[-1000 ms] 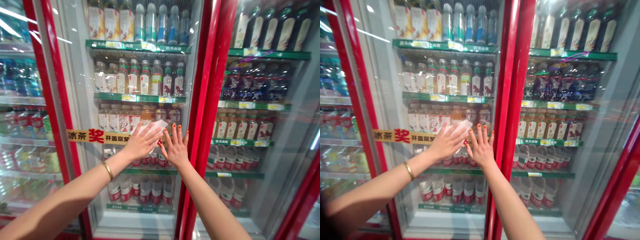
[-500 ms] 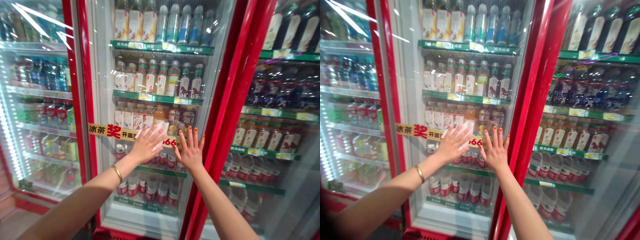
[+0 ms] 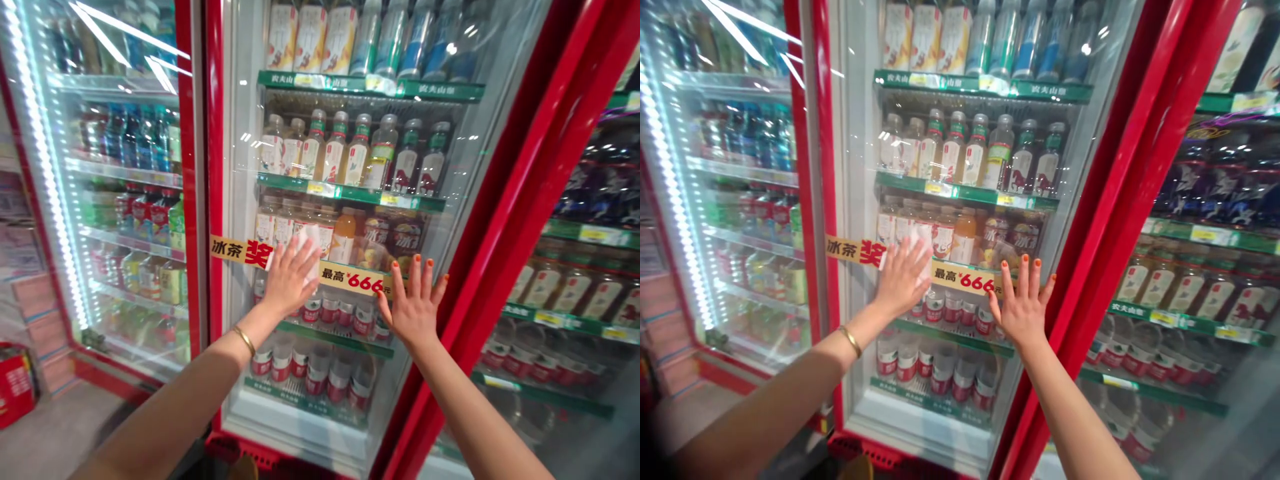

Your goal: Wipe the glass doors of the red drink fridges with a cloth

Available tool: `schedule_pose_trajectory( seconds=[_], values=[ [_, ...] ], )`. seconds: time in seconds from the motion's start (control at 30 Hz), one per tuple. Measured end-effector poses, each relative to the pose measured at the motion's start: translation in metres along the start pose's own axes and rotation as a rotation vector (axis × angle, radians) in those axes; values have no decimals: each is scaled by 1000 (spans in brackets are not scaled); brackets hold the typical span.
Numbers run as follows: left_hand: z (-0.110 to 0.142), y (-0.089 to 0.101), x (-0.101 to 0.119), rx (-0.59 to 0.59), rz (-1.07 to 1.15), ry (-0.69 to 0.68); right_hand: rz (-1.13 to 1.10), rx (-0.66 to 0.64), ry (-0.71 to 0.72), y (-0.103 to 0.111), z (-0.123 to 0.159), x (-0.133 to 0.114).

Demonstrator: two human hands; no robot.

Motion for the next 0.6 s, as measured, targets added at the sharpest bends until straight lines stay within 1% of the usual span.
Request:
schedule_pose_trajectory(
  seconds=[0.03, 0.07, 0.1, 0.13, 0.17, 0.23, 0.27, 0.3, 0.33, 0.4, 0.47, 0.5, 0.53, 0.57, 0.6],
  values=[
    [14, -1, 9, -23, 9, -46, 0, -16, -16, -1, -1, -3],
    [29, 0, 9, -38, 13, -60, -3, -28, -28, -1, -4, -8],
    [41, 3, 0, -42, 10, -40, -11, -36, -26, -2, -7, -15],
    [50, 7, -16, -30, -1, 14, -26, -43, -6, -3, -12, -25],
    [55, 12, -38, -5, -17, 92, -50, -50, 35, -4, -18, -38],
    [51, 21, -80, 65, -51, 260, -119, -83, 138, -10, -33, -66],
    [44, 25, -93, 96, -65, 324, -159, -110, 185, -14, -43, -80],
    [36, 26, -98, 114, -75, 360, -199, -138, 226, -19, -53, -92],
    [28, 24, -96, 115, -79, 365, -237, -166, 264, -25, -65, -104],
    [21, 16, -74, 77, -75, 303, -304, -216, 347, -37, -89, -124],
    [30, 8, -49, 26, -67, 218, -371, -253, 442, -48, -111, -139],
    [40, 7, -43, 12, -68, 195, -401, -267, 482, -53, -119, -144],
    [50, 7, -43, 11, -72, 197, -423, -277, 514, -58, -127, -148],
    [60, 10, -50, 26, -81, 224, -436, -284, 538, -61, -132, -150],
    [66, 14, -62, 51, -92, 274, -438, -288, 552, -65, -136, -150]
  ],
)
Point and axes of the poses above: each hand's wrist, its own z-axis away from the middle knuckle, its own y-axis out of the back of the hand, x = y × z, the point moved 9 cm from there along -z, towards the middle knuckle, and after that the axes turned 11 degrees about x, right-handed, at the moved point
